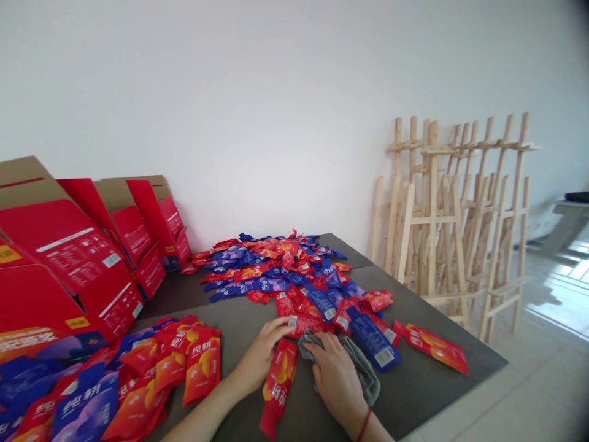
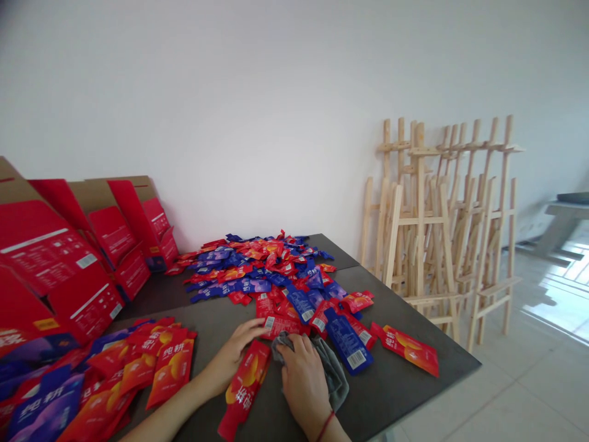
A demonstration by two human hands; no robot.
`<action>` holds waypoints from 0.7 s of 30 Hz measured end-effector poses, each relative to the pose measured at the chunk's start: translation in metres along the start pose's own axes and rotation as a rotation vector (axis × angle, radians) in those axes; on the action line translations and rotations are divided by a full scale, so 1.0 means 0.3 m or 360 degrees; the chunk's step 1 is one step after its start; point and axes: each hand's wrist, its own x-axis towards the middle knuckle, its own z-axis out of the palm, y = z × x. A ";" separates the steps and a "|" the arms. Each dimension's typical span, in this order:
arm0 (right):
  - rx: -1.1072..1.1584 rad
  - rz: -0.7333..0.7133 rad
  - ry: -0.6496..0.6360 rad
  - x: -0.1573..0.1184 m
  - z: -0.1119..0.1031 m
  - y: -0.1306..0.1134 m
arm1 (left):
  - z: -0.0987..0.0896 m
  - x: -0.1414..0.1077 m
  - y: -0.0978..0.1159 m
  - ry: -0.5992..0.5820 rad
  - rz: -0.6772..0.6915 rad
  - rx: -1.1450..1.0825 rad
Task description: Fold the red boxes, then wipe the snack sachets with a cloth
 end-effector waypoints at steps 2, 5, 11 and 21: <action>0.0015 0.0006 0.0014 0.000 -0.003 -0.002 | -0.040 -0.030 0.010 0.0124 -0.0275 0.0116; 0.0018 0.0019 0.0000 0.003 -0.005 -0.006 | -0.084 -0.123 0.053 -0.0070 -0.0667 0.0402; 0.0102 -0.0004 0.0025 0.005 -0.007 -0.001 | -0.011 -0.191 0.120 -0.0244 -0.0553 0.0587; 0.0068 -0.0198 0.0118 -0.013 -0.041 0.016 | 0.006 -0.158 0.023 -0.0325 -0.0461 0.0295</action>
